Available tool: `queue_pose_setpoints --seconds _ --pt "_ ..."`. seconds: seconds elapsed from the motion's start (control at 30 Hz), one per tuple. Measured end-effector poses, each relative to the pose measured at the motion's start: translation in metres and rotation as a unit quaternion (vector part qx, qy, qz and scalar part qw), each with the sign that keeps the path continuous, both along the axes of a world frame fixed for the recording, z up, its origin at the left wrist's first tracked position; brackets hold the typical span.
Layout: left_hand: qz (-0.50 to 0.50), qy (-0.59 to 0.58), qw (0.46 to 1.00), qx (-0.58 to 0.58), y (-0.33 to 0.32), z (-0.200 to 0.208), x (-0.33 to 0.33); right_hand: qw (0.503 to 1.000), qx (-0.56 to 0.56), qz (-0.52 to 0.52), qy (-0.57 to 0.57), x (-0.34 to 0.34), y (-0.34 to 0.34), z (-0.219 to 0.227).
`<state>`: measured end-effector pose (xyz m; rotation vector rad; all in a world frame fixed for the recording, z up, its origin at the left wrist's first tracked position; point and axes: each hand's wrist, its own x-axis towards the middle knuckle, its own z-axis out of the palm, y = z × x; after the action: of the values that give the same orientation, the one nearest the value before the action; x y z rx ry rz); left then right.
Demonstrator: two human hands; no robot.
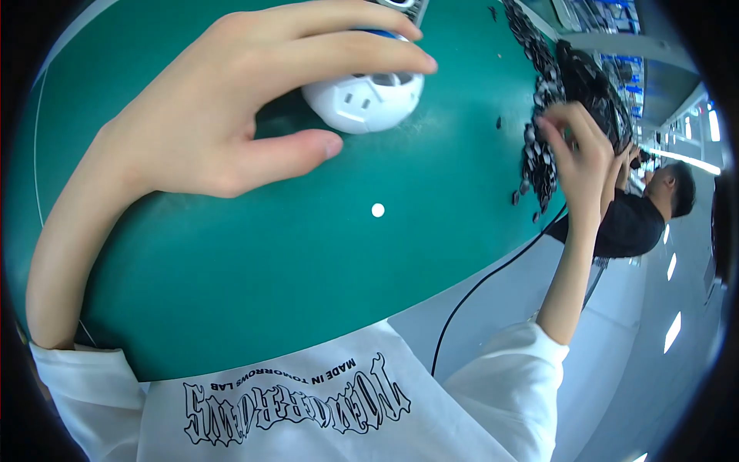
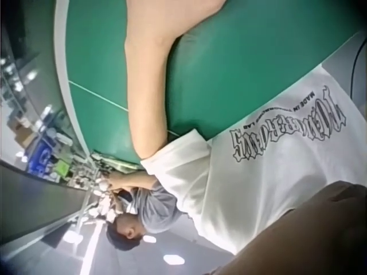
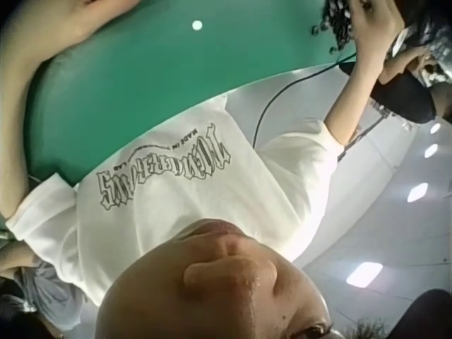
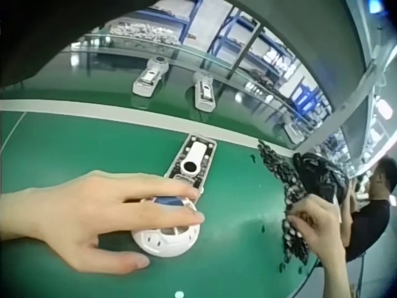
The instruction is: Assembling the components of small handheld electric fans on a production line.
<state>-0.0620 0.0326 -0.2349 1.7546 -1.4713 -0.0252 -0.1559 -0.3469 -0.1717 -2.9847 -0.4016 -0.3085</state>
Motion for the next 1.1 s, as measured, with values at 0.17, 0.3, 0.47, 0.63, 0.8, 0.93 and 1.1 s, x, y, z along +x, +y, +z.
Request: queue_pose_setpoints --seconds 0.17,0.3,0.47,0.63,0.8,0.93,1.1 --pt "0.002 0.039 0.999 0.025 -0.001 0.002 -0.025 0.962 -0.026 0.214 -0.166 -0.055 0.052 0.003" --pt "0.015 -0.010 0.999 -0.039 -0.003 -0.002 -0.030 0.942 0.024 0.277 -0.189 -0.056 0.082 0.001" --pt "0.015 -0.013 1.000 -0.019 -0.008 -0.001 -0.027 0.932 0.078 0.307 -0.176 -0.047 0.093 0.002" --pt "0.026 0.006 0.999 -0.038 -0.006 0.001 -0.027 0.941 0.195 0.250 -0.114 -0.041 0.108 -0.011" --pt "0.034 0.017 0.997 -0.060 -0.008 -0.003 -0.025 0.961 0.214 0.172 -0.046 -0.038 0.134 -0.012" --pt "0.039 0.003 0.998 -0.053 -0.008 -0.004 -0.021 0.936 0.332 0.114 -0.025 -0.032 0.146 -0.020" --pt "0.106 -0.036 0.982 -0.149 -0.013 -0.015 -0.029 0.968 0.212 0.124 -0.052 -0.020 0.155 -0.012"
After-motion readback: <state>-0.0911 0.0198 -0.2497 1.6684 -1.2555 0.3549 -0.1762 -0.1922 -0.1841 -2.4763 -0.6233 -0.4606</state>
